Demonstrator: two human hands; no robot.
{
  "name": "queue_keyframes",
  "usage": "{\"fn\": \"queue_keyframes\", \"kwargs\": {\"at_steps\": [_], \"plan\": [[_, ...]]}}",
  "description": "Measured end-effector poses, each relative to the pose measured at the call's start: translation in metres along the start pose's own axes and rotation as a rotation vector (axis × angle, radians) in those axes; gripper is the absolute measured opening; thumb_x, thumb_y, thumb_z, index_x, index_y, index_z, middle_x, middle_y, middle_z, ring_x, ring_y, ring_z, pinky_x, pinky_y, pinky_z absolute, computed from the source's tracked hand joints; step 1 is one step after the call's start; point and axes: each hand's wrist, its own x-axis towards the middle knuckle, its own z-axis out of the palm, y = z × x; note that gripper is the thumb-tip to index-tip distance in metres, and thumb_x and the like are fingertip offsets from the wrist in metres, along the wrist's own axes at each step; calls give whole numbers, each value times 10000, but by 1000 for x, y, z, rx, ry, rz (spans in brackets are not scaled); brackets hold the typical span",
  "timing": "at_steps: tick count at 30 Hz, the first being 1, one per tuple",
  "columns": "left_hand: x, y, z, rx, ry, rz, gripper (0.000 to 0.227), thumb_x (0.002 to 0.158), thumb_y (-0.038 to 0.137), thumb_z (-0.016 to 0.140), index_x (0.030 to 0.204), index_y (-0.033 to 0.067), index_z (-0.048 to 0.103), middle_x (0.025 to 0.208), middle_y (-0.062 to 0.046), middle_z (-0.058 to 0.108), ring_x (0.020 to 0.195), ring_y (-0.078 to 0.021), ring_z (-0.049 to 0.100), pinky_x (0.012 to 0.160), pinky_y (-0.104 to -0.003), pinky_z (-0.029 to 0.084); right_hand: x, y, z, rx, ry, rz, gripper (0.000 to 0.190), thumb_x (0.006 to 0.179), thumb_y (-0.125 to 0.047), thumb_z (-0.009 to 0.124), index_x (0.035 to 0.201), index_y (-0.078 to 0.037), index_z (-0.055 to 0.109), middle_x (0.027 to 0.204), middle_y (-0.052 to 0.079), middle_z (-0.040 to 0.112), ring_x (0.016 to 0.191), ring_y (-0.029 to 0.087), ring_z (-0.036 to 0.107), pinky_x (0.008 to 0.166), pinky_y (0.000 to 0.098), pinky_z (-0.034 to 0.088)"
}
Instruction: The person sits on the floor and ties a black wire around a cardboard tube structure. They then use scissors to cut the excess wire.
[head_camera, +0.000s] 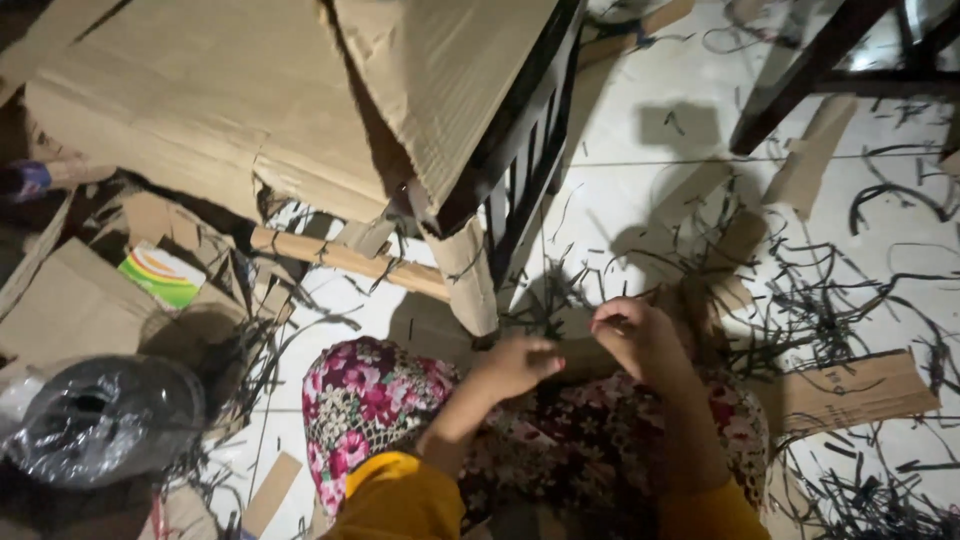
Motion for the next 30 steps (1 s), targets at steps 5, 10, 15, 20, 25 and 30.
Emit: {"fn": "queue_keyframes", "kwargs": {"at_steps": [5,10,15,20,25,30], "plan": [[10,-28,-4,-576,394,286,289,904,245,784,1105,41,743,1171,-172,743,966,-266,723,825,-381,617,-6,-18,45,172,-149,-125,167,784,-169,739,934,-100,768,777,118,792,780,221,746,796,364,570],[-2,-18,-17,-752,549,256,93,887,27,742,851,-58,751,877,-237,759,711,-230,741,667,-334,659,5,-6,76,328,-192,-148,135,845,-104,671,972,-81,712,626,84,739,564,171,710,672,297,544],[-12,-13,-30,-596,652,223,111,914,163,752,907,68,811,770,-103,784,726,-120,743,691,-291,620,-3,-23,87,165,114,-303,205,844,-193,838,1048,-198,821,679,56,723,674,111,608,675,266,533],[-39,-11,-53,-594,757,286,108,903,114,754,981,67,813,819,-123,793,781,-119,739,707,-306,608,17,-3,87,58,234,-205,175,889,-319,811,1038,-231,836,762,128,742,719,250,684,709,373,551],[-51,-37,-82,-545,832,342,108,898,94,734,949,104,828,722,-76,791,710,-88,731,736,-272,591,28,9,74,163,249,-247,92,963,-198,740,981,-149,815,561,99,610,570,133,509,566,346,463],[-57,-65,-116,-552,974,423,141,881,-22,714,918,68,816,738,-91,789,685,-142,717,802,-313,576,45,2,68,318,308,-309,56,955,-108,748,966,-63,779,582,72,566,606,101,468,539,283,396]]}}
